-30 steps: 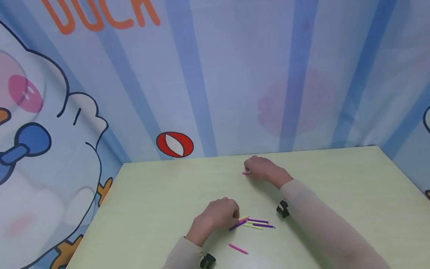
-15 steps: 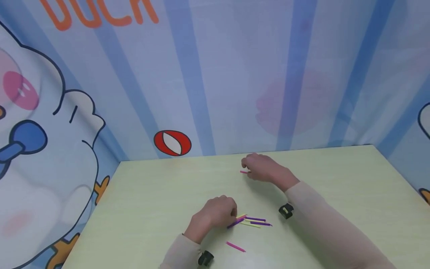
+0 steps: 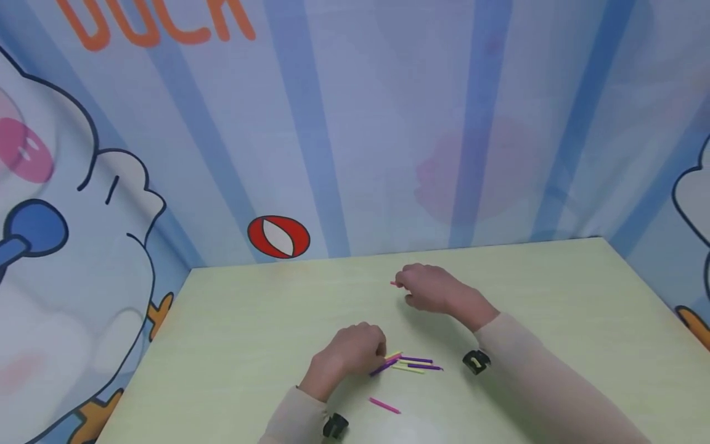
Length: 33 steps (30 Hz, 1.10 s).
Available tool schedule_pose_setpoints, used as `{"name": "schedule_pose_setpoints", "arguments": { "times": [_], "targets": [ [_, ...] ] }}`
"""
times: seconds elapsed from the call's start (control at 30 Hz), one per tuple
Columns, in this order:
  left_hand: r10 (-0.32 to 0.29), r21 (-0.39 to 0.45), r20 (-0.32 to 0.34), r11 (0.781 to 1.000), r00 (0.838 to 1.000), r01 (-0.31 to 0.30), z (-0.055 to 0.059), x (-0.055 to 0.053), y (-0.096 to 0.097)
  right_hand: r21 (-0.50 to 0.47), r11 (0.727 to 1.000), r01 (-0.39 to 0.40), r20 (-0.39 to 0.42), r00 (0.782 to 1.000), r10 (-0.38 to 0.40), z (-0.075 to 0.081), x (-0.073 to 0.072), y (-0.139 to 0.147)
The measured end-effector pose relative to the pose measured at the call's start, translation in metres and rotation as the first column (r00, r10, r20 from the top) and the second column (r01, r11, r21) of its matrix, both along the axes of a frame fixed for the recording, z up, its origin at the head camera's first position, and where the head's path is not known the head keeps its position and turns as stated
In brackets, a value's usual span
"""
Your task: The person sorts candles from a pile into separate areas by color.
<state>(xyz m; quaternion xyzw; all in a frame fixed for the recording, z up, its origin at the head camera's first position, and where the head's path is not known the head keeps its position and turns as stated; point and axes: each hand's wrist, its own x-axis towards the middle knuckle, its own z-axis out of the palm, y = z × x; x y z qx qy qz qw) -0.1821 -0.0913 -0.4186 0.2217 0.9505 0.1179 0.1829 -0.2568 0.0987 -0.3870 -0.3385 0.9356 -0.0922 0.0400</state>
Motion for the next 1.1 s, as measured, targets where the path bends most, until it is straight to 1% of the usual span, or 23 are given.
{"name": "schedule_pose_setpoints", "arguments": {
  "times": [0.1,0.27,0.6,0.67,0.77,0.87,1.0,1.1],
  "targets": [
    [0.001,0.004,0.004,1.0,1.0,-0.001,0.0,-0.001,0.0,0.012,1.0,0.007,-0.001,1.0,-0.007,0.002,0.005,0.002],
    [0.005,0.006,0.011,1.0,1.0,-0.005,0.0,-0.002,0.0,0.006,1.0,-0.017,-0.014,1.0,0.017,0.001,0.015,0.006],
    [-0.005,0.003,-0.027,1.0,1.0,0.005,-0.001,-0.001,0.0,-0.004,1.0,-0.028,-0.019,0.999,0.028,0.0,0.031,0.008],
    [-0.002,0.006,-0.032,1.0,0.999,0.002,-0.001,-0.001,-0.001,-0.004,0.999,-0.04,-0.019,0.999,0.04,0.0,0.035,0.007],
    [-0.006,0.01,-0.036,1.0,0.999,0.006,0.0,-0.001,-0.001,-0.024,0.997,-0.079,0.01,0.997,0.079,-0.001,0.039,0.007],
    [-0.008,0.009,-0.039,1.0,0.999,0.008,0.0,-0.001,-0.001,-0.042,0.992,-0.115,0.047,0.992,0.117,-0.007,0.041,0.007],
    [-0.004,0.014,-0.026,1.0,1.0,0.004,-0.001,-0.001,-0.001,-0.047,0.99,-0.136,0.084,0.987,0.14,-0.014,0.045,0.006],
    [-0.006,0.019,-0.023,1.0,1.0,0.006,-0.002,-0.002,-0.002,-0.062,0.985,-0.158,0.107,0.981,0.164,-0.017,0.047,0.006]
  ]
}}
